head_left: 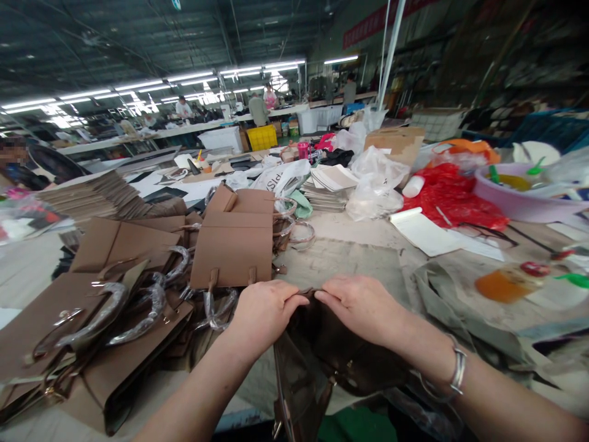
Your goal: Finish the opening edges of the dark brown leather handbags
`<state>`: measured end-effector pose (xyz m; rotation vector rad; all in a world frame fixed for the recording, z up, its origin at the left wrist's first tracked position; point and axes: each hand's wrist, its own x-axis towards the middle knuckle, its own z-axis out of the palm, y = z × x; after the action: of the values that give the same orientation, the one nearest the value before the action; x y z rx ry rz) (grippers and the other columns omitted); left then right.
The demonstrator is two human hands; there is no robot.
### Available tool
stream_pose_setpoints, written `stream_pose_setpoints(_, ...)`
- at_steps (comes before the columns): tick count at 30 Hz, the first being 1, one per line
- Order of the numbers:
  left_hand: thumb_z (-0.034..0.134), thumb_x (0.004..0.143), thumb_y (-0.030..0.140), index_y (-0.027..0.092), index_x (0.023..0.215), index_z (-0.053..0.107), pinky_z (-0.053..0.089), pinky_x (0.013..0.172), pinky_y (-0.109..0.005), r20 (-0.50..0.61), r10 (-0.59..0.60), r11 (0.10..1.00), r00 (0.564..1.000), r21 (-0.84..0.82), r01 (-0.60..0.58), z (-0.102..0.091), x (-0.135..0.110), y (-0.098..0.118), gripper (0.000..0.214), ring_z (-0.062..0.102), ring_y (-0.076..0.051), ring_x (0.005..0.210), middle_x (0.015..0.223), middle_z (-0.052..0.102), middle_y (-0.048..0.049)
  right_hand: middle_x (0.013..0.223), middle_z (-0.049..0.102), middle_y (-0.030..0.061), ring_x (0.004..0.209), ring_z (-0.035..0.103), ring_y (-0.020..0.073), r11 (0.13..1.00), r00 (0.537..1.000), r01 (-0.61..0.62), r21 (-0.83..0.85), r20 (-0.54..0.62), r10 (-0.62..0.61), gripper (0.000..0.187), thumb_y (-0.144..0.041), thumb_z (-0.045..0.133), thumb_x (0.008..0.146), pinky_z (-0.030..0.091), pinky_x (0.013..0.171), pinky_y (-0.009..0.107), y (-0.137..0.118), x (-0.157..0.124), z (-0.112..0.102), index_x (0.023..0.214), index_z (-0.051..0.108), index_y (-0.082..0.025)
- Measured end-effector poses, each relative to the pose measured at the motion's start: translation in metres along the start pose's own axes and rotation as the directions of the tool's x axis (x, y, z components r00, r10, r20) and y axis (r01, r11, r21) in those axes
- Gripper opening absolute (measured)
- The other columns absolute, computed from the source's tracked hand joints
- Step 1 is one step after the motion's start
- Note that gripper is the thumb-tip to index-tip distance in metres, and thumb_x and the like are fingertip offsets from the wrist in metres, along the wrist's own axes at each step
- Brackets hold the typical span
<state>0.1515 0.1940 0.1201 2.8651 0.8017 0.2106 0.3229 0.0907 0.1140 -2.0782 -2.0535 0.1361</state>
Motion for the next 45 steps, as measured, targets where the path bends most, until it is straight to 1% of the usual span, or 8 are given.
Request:
stream_pose_setpoints(6, 0.06, 0.083, 0.041, 0.022, 0.085, 0.067, 0.041, 0.064, -0.025, 0.008, 0.076, 0.997, 0.997, 0.01, -0.076, -0.001, 0.0, 0.0, 0.021, 0.063, -0.017, 0.073, 0.079, 0.069, -0.0005, 0.098, 0.067, 0.0026, 0.081, 0.062, 0.0172, 0.996, 0.992, 0.087, -0.018, -0.093, -0.088, 0.029, -0.032, 0.056, 0.088, 0.042, 0.064, 0.025, 0.004, 0.0, -0.001, 0.116, 0.057, -0.024)
stream_pose_setpoints(10, 0.065, 0.08, 0.035, 0.022, 0.087, 0.065, 0.043, 0.066, -0.026, 0.025, 0.061, 0.998, 0.998, 0.018, -0.061, -0.002, 0.001, 0.002, 0.015, 0.064, -0.018, 0.076, 0.083, 0.069, -0.0008, 0.083, 0.063, 0.0001, 0.07, 0.058, 0.0144, 0.985, 0.984, 0.159, -0.059, -0.075, -0.163, 0.013, -0.03, 0.053, 0.091, 0.035, 0.055, 0.025, 0.001, 0.005, -0.004, 0.095, 0.063, -0.023)
stream_pose_setpoints(13, 0.059, 0.084, 0.032, 0.021, 0.082, 0.066, 0.043, 0.065, -0.026, 0.018, 0.044, 0.998, 0.999, 0.053, -0.045, 0.0, 0.001, 0.003, 0.013, 0.064, -0.018, 0.074, 0.079, 0.069, -0.002, 0.078, 0.062, 0.0005, 0.068, 0.056, 0.0133, 0.979, 0.978, 0.189, -0.076, -0.077, -0.195, 0.017, -0.029, 0.05, 0.092, 0.031, 0.054, 0.025, 0.0, 0.01, -0.005, 0.084, 0.063, -0.02)
stream_pose_setpoints(25, 0.051, 0.09, 0.032, 0.02, 0.072, 0.063, 0.039, 0.063, -0.027, 0.002, 0.055, 0.997, 0.998, 0.05, -0.055, 0.003, 0.003, 0.003, 0.025, 0.062, -0.016, 0.071, 0.074, 0.066, -0.0007, 0.076, 0.063, 0.0008, 0.066, 0.055, 0.0127, 0.973, 0.975, 0.214, -0.085, -0.042, -0.219, 0.025, -0.023, 0.045, 0.093, 0.026, 0.052, 0.025, 0.002, 0.013, -0.002, 0.077, 0.063, -0.019)
stream_pose_setpoints(31, 0.055, 0.087, 0.029, 0.019, 0.072, 0.063, 0.04, 0.065, -0.025, -0.002, -0.008, 0.999, 1.0, -0.045, 0.008, 0.002, 0.006, 0.004, 0.019, 0.061, -0.015, 0.073, 0.075, 0.066, -0.001, 0.078, 0.063, 0.001, 0.07, 0.056, 0.0128, 0.974, 0.974, 0.221, -0.047, -0.036, -0.223, 0.024, -0.023, 0.045, 0.093, 0.03, 0.056, 0.025, 0.003, 0.016, -0.002, 0.079, 0.064, -0.019)
stream_pose_setpoints(35, 0.066, 0.079, 0.032, 0.024, 0.083, 0.064, 0.042, 0.069, -0.024, 0.065, -0.066, 0.972, 0.996, -0.22, 0.079, -0.002, 0.0, 0.0, 0.01, 0.062, -0.015, 0.079, 0.083, 0.068, 0.0033, 0.08, 0.063, 0.0008, 0.072, 0.057, 0.0129, 0.975, 0.975, 0.222, -0.002, -0.027, -0.222, 0.022, -0.023, 0.046, 0.093, 0.033, 0.058, 0.024, 0.005, 0.017, -0.002, 0.083, 0.066, -0.02)
stream_pose_setpoints(38, 0.071, 0.073, 0.033, 0.025, 0.095, 0.061, 0.043, 0.073, -0.024, 0.046, -0.192, 0.926, 0.98, -0.323, 0.196, -0.004, -0.008, -0.003, 0.026, 0.062, -0.015, 0.081, 0.087, 0.068, 0.0046, 0.078, 0.063, 0.0002, 0.07, 0.056, 0.013, 0.974, 0.974, 0.224, 0.027, -0.044, -0.223, 0.022, -0.023, 0.046, 0.093, 0.034, 0.058, 0.025, 0.007, 0.017, 0.0, 0.082, 0.065, -0.02)
stream_pose_setpoints(45, 0.064, 0.076, 0.025, 0.023, 0.086, 0.061, 0.04, 0.07, -0.023, 0.023, -0.291, 0.898, 0.957, -0.337, 0.281, 0.003, -0.012, 0.004, 0.011, 0.061, -0.014, 0.076, 0.08, 0.067, 0.0045, 0.102, 0.06, 0.0028, 0.086, 0.055, 0.015, 0.923, 0.916, 0.354, 0.15, -0.254, -0.31, 0.023, -0.024, 0.054, 0.09, 0.041, 0.072, 0.025, 0.014, 0.01, -0.004, 0.112, 0.06, -0.024)
